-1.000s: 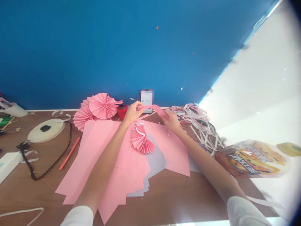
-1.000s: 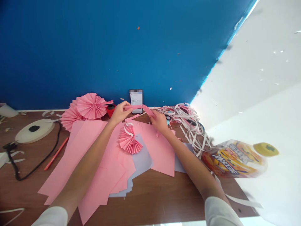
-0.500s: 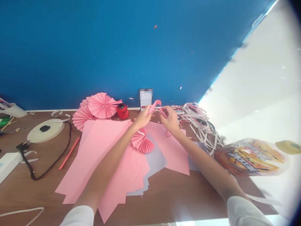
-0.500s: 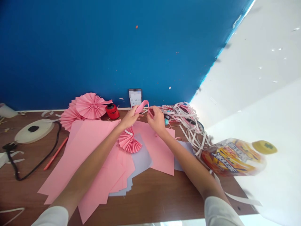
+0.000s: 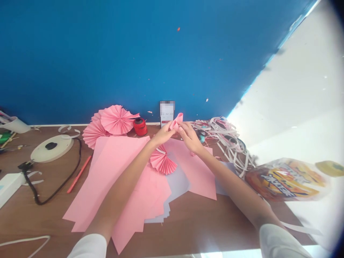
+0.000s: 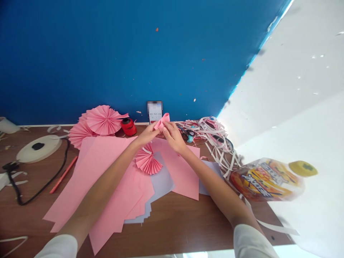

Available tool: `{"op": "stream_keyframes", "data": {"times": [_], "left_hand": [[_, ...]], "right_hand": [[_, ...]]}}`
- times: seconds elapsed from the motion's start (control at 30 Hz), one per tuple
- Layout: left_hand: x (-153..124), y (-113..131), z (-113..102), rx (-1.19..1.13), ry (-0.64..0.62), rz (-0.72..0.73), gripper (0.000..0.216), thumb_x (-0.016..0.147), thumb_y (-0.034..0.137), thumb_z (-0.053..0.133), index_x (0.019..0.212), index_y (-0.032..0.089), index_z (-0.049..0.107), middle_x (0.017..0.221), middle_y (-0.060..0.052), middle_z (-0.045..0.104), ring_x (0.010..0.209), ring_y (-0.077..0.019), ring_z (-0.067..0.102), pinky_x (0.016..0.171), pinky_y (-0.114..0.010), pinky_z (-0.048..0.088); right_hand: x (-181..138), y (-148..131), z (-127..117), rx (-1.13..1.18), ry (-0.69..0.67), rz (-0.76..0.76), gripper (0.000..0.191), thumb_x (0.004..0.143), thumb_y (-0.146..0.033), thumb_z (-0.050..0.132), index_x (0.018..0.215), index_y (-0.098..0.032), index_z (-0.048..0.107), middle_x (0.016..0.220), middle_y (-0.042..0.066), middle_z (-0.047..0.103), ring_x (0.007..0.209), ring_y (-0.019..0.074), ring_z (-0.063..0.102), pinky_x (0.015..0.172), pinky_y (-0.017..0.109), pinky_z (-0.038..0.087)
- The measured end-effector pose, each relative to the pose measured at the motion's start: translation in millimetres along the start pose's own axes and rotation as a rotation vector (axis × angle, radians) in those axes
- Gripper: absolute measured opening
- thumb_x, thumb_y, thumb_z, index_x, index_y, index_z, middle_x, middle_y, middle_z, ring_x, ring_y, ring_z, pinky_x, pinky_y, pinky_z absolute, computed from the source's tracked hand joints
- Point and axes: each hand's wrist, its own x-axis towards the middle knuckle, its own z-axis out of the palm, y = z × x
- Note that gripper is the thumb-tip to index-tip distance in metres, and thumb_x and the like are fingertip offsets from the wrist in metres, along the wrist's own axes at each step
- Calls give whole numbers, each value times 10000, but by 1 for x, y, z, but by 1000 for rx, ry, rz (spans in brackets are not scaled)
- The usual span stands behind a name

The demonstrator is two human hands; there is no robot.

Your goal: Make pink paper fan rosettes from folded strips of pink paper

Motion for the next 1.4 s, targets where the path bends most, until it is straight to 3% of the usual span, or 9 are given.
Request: {"op": "stream_keyframes", "data": {"times": [0.17,0.33,0.5,0.57,0.7,0.83,1.07,1.4], "left_hand": [[-4,6,3,-161,-39,-38,521,832,292,589,1326,185,460,1186,-120,614,923,-189,649,844,-400,549],[-3,4,0,-222,-41,-73,442,851,245,537,1277,140,485,1065,-117,665,889,-182,671,869,-398,536],[-3,1,-6,-195,-152,-154,430,850,198,475,1270,104,494,1034,-166,691,864,-198,690,850,-381,522],[-4,3,-6,-206,-215,-172,469,830,172,485,1294,106,480,1032,-174,695,872,-200,689,840,-366,520],[-7,6,-2,-226,-260,-171,532,819,154,488,1347,117,434,1024,-171,699,852,-192,689,804,-343,524],[-7,5,-1,-164,-246,-176,481,859,229,500,1326,118,455,997,-166,698,803,-176,681,749,-318,524],[-4,1,-2,-54,-211,-109,506,855,559,510,1107,124,563,744,-58,643,574,-92,567,551,-213,444],[-6,0,0,17,-153,-87,475,866,557,486,933,102,604,573,39,426,501,-60,422,508,-206,348]], "right_hand": [[1,-1,-2,-77,1,-50,491,984,-454,266,1272,-179,554,1171,128,518,1147,224,489,1018,391,376],[1,-2,-3,-158,-7,-72,421,974,-390,307,1242,-195,567,1136,117,534,1113,241,496,980,401,397],[7,10,-12,-206,269,48,404,901,-342,442,1263,-170,495,1235,153,507,1135,266,486,930,421,425],[10,16,-16,-84,224,87,429,894,-375,456,1273,-175,465,1219,143,542,1053,242,542,868,395,462],[14,23,-18,136,49,144,440,878,-371,471,1284,-205,435,900,45,654,786,189,609,721,338,499],[14,22,-17,167,107,145,418,838,-337,505,1233,-200,485,850,28,653,739,180,604,688,325,496],[13,21,-16,172,144,144,375,844,-356,498,1183,-199,529,863,32,649,765,182,600,723,332,495],[11,18,-14,252,141,167,338,845,-363,510,1145,-209,532,873,35,642,713,176,614,674,327,509]]}}
